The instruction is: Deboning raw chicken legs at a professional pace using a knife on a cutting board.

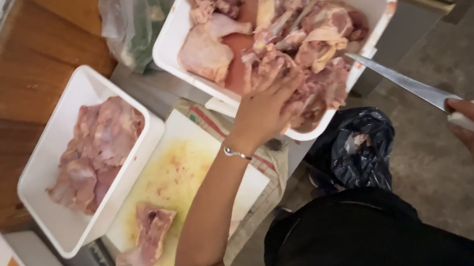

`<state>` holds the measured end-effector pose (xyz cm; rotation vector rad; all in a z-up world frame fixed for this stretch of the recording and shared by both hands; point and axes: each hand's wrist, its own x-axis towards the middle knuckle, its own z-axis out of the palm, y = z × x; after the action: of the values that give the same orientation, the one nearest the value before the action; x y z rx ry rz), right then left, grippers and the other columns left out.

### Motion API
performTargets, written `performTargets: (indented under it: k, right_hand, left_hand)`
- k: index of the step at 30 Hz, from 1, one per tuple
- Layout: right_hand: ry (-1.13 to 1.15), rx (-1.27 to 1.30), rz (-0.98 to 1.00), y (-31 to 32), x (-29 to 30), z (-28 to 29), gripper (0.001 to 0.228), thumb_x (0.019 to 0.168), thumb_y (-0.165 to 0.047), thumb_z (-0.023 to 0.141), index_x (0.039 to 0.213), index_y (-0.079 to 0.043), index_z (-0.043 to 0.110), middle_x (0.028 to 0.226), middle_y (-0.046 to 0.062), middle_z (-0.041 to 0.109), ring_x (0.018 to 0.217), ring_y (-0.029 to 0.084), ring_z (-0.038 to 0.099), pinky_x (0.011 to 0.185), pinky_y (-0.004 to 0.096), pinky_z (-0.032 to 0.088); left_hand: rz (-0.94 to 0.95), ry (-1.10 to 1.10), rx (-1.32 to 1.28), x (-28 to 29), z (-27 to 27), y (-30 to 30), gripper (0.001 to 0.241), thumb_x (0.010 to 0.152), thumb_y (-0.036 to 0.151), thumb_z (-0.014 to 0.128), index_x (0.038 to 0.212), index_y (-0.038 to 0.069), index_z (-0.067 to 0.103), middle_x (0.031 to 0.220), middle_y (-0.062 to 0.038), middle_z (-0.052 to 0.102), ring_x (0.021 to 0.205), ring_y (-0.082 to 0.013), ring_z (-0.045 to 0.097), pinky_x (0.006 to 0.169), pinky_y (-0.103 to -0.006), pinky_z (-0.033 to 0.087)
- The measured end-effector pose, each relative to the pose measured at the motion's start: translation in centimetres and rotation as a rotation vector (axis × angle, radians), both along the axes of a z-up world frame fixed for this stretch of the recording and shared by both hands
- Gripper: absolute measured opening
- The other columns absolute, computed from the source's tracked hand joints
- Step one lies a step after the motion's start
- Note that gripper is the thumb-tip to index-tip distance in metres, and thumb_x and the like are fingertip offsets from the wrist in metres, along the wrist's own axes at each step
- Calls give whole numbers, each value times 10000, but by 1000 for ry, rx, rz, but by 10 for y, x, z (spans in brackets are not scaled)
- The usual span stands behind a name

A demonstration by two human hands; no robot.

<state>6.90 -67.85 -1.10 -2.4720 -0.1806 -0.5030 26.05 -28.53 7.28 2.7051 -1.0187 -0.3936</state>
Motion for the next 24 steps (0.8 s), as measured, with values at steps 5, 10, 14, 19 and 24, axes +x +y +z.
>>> performTargets:
  k: [5,10,14,19,24]
  right_hand:
    - [28,-1,127,32,23,3,500,981,59,820,1468,0,721,1258,257,686,1111,346,667,1023,434,530]
    - [179,165,300,78,37,-7,497,978,0,737,1467,24,654,1325,234,682,1144,345,632,1092,419,471]
    - [332,122,405,141,24,20,529,898,-158,736,1422,-182,670,1338,36,691,1223,155,638,1083,273,465]
    - [421,-41,581,200,26,-10,597,890,-293,678,1478,-258,579,1380,-19,682,1227,134,666,979,294,517]
    - [263,-40,547,222,35,6,545,944,-216,700,1481,-172,628,1321,38,714,1194,167,677,1007,307,503]
  left_hand:
    - [139,-405,-219,-32,-20,66,373,1047,337,545,1403,243,603,1343,57,705,1508,-220,358,1250,-667,50]
    - [561,-352,-310,-86,2,167,314,1005,244,623,1312,189,655,1086,45,729,1406,-232,500,1250,-569,113]
    - [753,-405,-262,-148,3,230,226,1033,225,580,1205,167,714,1236,-1,724,1331,-249,571,1231,-493,254]
    - [817,-279,-277,-193,-98,249,279,995,249,602,1229,143,710,1266,-66,702,1228,-257,625,1081,-419,437]
    - [765,181,-225,-161,-112,178,512,1045,295,351,1523,158,475,1609,-45,442,1486,-247,390,1141,-446,414]
